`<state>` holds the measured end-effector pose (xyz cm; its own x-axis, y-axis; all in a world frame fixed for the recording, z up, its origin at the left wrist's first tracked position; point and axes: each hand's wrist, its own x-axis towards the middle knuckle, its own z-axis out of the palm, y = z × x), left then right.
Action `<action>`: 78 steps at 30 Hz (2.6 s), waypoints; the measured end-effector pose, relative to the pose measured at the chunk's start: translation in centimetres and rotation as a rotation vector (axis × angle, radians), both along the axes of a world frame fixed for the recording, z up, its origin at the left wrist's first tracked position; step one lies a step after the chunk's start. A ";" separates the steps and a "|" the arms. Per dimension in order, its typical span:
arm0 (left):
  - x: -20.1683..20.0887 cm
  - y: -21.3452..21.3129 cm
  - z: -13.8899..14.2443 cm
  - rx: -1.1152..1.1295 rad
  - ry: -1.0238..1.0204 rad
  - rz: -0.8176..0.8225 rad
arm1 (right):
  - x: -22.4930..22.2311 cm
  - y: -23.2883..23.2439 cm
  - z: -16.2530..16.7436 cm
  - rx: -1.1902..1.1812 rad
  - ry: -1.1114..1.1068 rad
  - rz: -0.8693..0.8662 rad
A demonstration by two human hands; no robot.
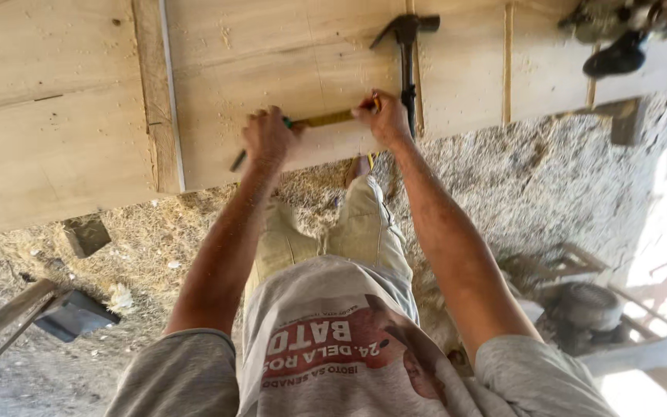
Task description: The person uses a handheld router to cut grooves along a plywood panel, then uses a hammer to drive nails into a wooden strip on the panel. They measure with a tape measure, mark the wood with a pencil, and resume routing grooves across the panel.
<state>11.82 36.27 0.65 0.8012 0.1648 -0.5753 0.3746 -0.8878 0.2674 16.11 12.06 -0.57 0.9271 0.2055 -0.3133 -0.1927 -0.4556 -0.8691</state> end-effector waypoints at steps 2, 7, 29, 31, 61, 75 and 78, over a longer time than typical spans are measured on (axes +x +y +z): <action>-0.6 2.4 0.2 0.076 -0.047 0.024 | -0.7 0.4 -0.1 -0.146 -0.107 -0.071; -1.2 3.2 1.0 0.174 0.071 0.024 | -2.2 2.1 -0.2 -0.412 -0.234 -0.078; 0.8 2.1 2.1 0.346 0.245 -0.058 | -2.3 1.5 0.5 -0.467 -0.204 -0.069; 0.7 2.3 2.2 0.327 0.254 -0.058 | -2.4 1.8 0.5 -0.424 -0.211 -0.088; -0.2 3.3 3.8 0.216 0.188 -0.059 | -3.1 2.5 0.6 -0.466 -0.242 -0.102; -0.4 3.5 3.5 0.299 0.178 -0.093 | -3.8 2.0 0.4 -0.457 -0.288 -0.052; -0.6 3.6 3.5 0.291 0.176 -0.088 | -3.9 2.0 0.2 -0.462 -0.312 -0.050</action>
<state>11.20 39.83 4.10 0.7121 0.2772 -0.6451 0.3115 -0.9481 -0.0635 12.23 14.03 -0.35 0.9954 0.0656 -0.0694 0.0109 -0.7997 -0.6003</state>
